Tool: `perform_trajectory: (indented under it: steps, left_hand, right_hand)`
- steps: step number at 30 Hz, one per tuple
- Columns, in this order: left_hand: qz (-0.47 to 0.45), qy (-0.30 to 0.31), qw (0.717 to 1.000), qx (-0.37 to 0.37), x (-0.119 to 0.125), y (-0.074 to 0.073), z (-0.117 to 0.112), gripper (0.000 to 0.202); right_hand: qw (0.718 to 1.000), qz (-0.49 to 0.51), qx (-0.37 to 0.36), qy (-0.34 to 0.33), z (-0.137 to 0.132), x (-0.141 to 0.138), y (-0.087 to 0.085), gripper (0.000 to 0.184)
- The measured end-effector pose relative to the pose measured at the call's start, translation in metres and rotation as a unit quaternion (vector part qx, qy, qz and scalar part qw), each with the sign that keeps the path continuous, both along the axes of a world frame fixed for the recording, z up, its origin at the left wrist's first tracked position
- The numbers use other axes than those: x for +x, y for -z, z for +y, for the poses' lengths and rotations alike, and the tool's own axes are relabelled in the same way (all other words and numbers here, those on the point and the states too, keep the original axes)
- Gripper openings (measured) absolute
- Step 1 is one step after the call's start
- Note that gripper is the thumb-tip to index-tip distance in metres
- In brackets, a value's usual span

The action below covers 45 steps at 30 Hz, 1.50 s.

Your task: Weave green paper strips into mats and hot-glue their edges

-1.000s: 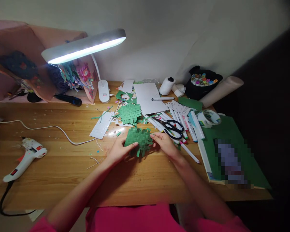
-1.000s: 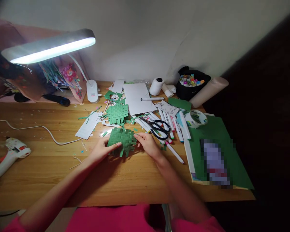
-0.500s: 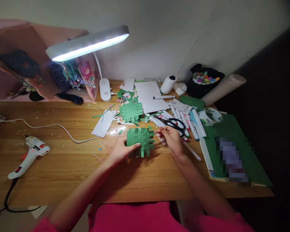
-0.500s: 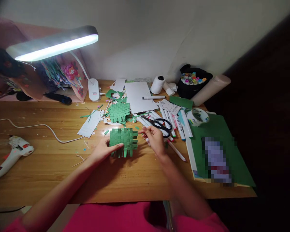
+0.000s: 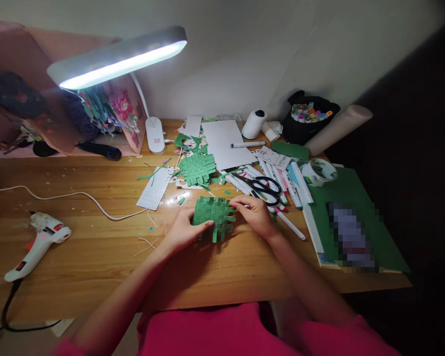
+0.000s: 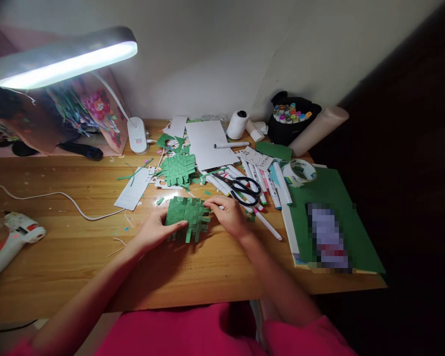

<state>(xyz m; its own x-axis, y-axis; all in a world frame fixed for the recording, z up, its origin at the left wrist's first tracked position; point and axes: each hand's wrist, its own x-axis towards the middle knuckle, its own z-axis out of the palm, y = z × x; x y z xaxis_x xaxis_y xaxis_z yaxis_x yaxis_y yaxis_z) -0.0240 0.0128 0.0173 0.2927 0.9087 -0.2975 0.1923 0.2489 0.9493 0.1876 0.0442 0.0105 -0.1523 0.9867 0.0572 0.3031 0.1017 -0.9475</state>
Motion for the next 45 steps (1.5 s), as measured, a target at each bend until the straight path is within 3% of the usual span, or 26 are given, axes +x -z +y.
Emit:
perform_trajectory:
  steps: [6,13,19,21,25,30,34,41,45]
  left_hand:
    - [-0.043,0.011,0.999,-0.027,-0.001,-0.003,0.001,0.039]
    - [0.003,-0.035,0.999,0.002,-0.003,0.000,-0.001,0.031]
    - [0.042,-0.080,0.995,0.042,-0.003,-0.005,-0.002,0.034]
    - [0.025,-0.092,0.995,0.043,-0.002,-0.004,-0.002,0.035]
    - [-0.027,-0.072,0.997,-0.024,-0.002,-0.001,0.000,0.042]
    - [-0.153,-0.068,0.983,-0.073,0.001,-0.001,-0.001,0.053]
    - [-0.197,-0.066,0.973,-0.098,0.004,-0.002,-0.004,0.054]
    - [-0.122,-0.065,0.984,-0.109,0.006,-0.002,-0.006,0.043]
    - [-0.101,-0.033,0.991,-0.082,0.006,-0.002,-0.007,0.037]
  right_hand:
    - [0.998,-0.002,-0.019,0.055,0.005,0.008,0.002,0.025]
    - [0.994,0.038,-0.092,0.042,0.006,0.001,0.010,0.023]
    - [0.994,0.052,-0.068,0.070,0.006,0.000,0.008,0.021]
    - [0.996,0.056,-0.051,0.053,0.005,-0.002,0.006,0.016]
    - [0.997,0.066,-0.026,0.034,0.001,-0.010,0.008,0.009]
    - [0.996,0.080,-0.026,0.032,-0.001,-0.012,0.009,0.008]
    - [0.995,0.085,-0.025,0.043,-0.001,-0.010,0.007,0.011]
    - [0.995,0.079,-0.049,0.022,-0.003,-0.012,0.003,0.012]
    - [0.997,0.057,-0.042,0.020,-0.005,-0.014,0.001,0.011]
